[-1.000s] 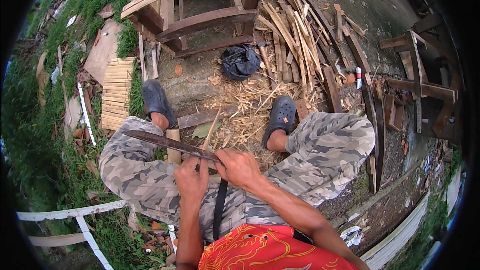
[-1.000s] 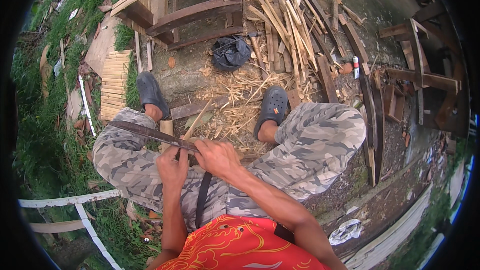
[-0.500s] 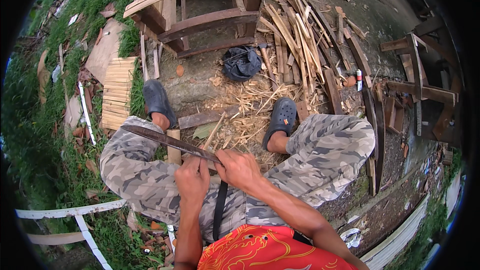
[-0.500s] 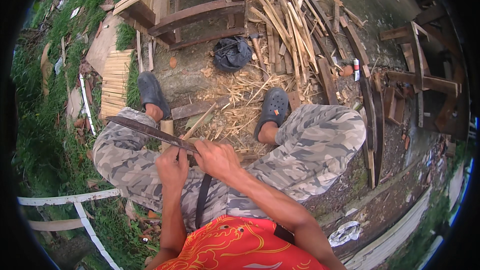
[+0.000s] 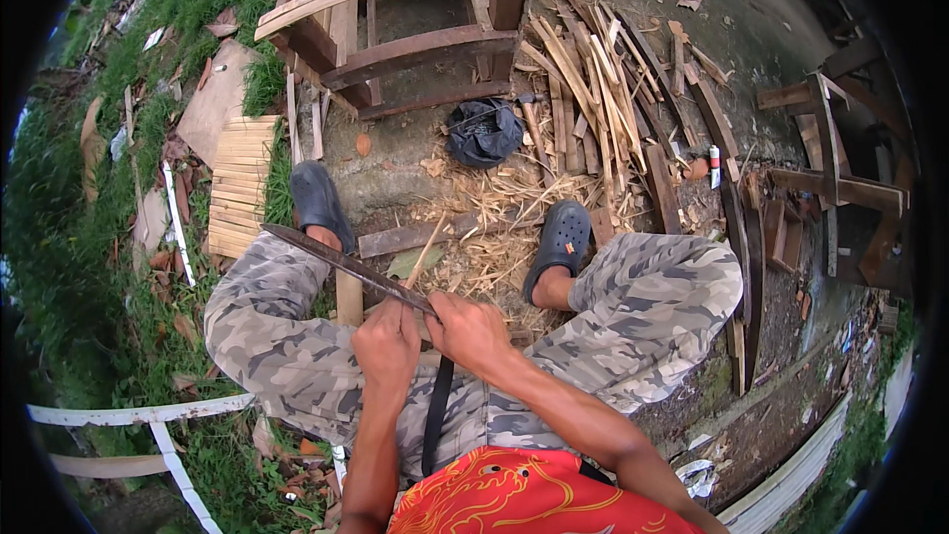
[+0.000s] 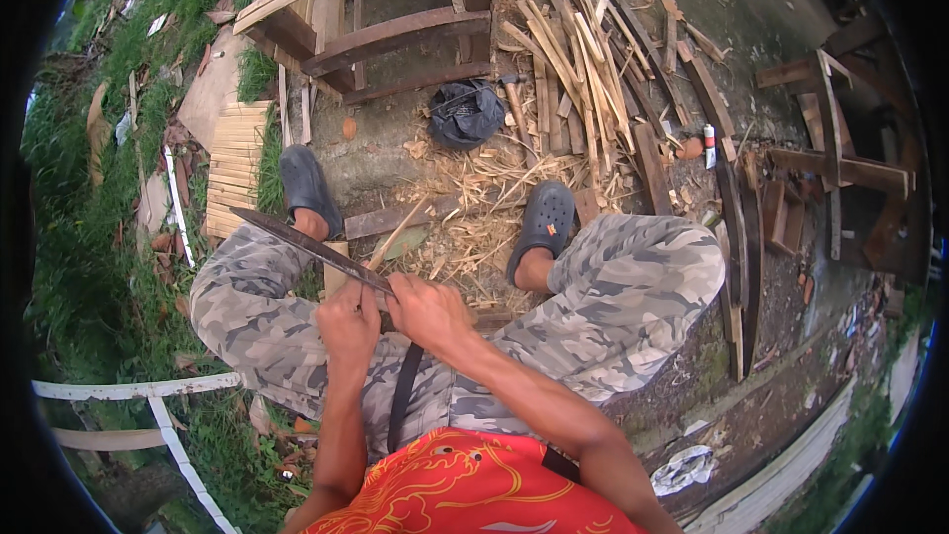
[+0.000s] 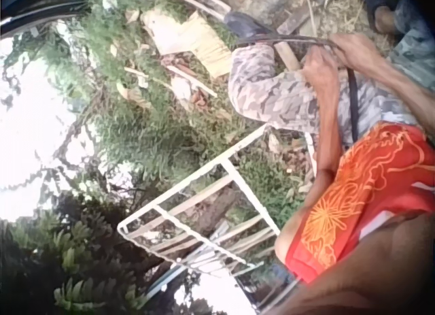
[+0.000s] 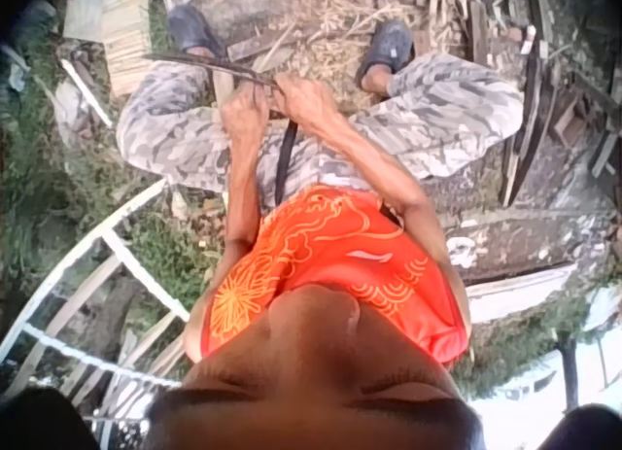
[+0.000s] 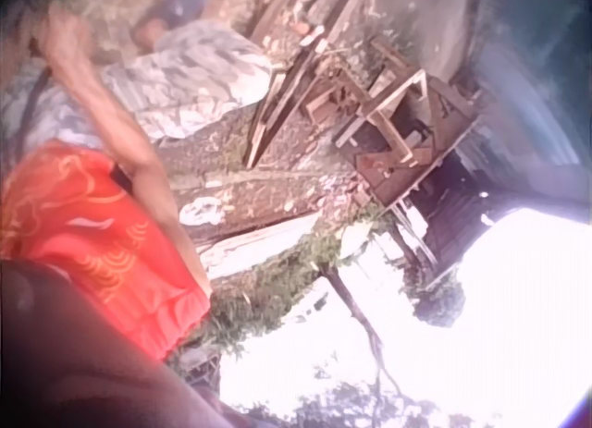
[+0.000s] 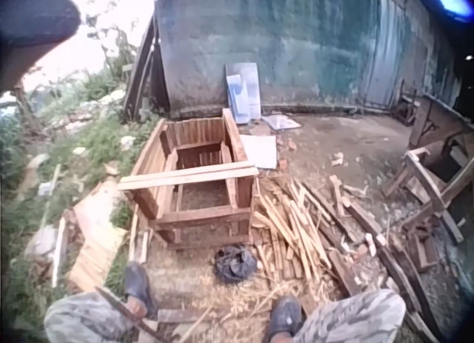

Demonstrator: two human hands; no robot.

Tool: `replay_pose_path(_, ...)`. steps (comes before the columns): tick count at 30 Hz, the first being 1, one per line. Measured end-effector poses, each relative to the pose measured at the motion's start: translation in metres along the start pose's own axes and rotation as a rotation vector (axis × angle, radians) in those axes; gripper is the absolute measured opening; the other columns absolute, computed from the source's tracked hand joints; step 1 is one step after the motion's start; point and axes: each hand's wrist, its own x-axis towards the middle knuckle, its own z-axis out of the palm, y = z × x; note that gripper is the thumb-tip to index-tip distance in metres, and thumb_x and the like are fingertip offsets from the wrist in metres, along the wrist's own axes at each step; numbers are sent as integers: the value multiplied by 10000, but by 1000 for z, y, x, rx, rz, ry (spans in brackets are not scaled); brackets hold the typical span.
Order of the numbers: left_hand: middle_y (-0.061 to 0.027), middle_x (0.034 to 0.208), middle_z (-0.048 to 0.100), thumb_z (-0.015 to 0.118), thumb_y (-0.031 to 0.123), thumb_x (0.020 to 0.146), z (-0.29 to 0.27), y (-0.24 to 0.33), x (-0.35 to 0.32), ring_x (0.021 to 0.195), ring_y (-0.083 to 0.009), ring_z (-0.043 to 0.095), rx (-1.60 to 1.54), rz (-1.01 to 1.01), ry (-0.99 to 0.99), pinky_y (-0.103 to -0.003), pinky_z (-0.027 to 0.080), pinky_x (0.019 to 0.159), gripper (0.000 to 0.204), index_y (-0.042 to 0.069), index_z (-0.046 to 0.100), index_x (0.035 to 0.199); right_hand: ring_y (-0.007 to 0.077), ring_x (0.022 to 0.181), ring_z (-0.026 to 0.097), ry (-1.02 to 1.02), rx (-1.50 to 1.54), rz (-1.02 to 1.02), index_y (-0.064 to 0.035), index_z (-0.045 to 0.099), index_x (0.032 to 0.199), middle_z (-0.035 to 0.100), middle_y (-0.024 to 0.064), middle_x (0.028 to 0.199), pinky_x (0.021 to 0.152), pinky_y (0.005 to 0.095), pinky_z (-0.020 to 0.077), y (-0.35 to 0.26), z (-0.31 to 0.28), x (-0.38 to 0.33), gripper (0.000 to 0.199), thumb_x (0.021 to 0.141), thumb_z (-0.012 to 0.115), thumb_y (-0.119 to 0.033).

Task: The person sits on the ground and uses a machete to shave and shape thin wooden sticks. They repeatedly scrape the sticks to thin them, then place the finished pieces into a wooden frame structure.

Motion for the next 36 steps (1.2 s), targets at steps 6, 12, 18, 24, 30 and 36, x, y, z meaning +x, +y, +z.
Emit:
replay_pose_path(6, -211, 801, 667, 634, 40, 911, -1, 2, -7, 708, -407, 658, -15, 5, 36, -452, 507, 590, 108, -10, 701, 981, 408, 656, 656, 50, 52, -8, -46, 584, 908, 663, 163, 769, 561, 504, 525, 5, 8, -6, 132, 857, 674, -129)
replay_pose_path(12, -207, 817, 677, 635, 71, 944, 9, 6, 1, 716, -398, 667, -48, 39, 101, -442, 515, 597, 140, -1, 707, 1038, 436, 680, 670, 16, 34, 131, -25, 593, 940, 682, 217, 789, 614, 537, 546, 14, 9, -1, 138, 903, 624, -154)
replay_pose_path(18, -246, 885, 700, 640, 90, 955, 7, 3, -5, 792, -416, 694, -54, -22, 2, -422, 534, 662, 193, -29, 722, 1083, 439, 676, 669, 10, 80, 38, -27, 590, 930, 688, 226, 793, 611, 537, 542, 18, 9, -8, 141, 913, 616, -164)
replay_pose_path(24, -221, 952, 728, 628, 103, 969, 3, 1, -8, 822, -389, 714, -66, -29, 47, -425, 559, 685, 220, -10, 719, 1133, 437, 675, 657, -31, 65, 105, -40, 616, 903, 681, 208, 760, 595, 526, 524, 30, 22, -2, 134, 902, 638, -172)
replay_pose_path(30, -235, 941, 724, 623, 100, 970, 3, -4, -9, 819, -408, 709, -50, -62, 37, -448, 555, 687, 219, -28, 714, 1122, 444, 687, 659, 18, 103, 133, -35, 612, 887, 679, 211, 761, 607, 530, 527, 31, 25, -4, 123, 902, 636, -155)
replay_pose_path(36, -271, 913, 705, 605, 124, 982, 1, -8, -9, 830, -431, 695, -15, -111, -4, -461, 537, 719, 238, -38, 719, 1115, 460, 680, 663, -95, 205, 27, -20, 613, 921, 677, 238, 744, 630, 544, 536, 32, 28, 0, 175, 919, 605, -195)
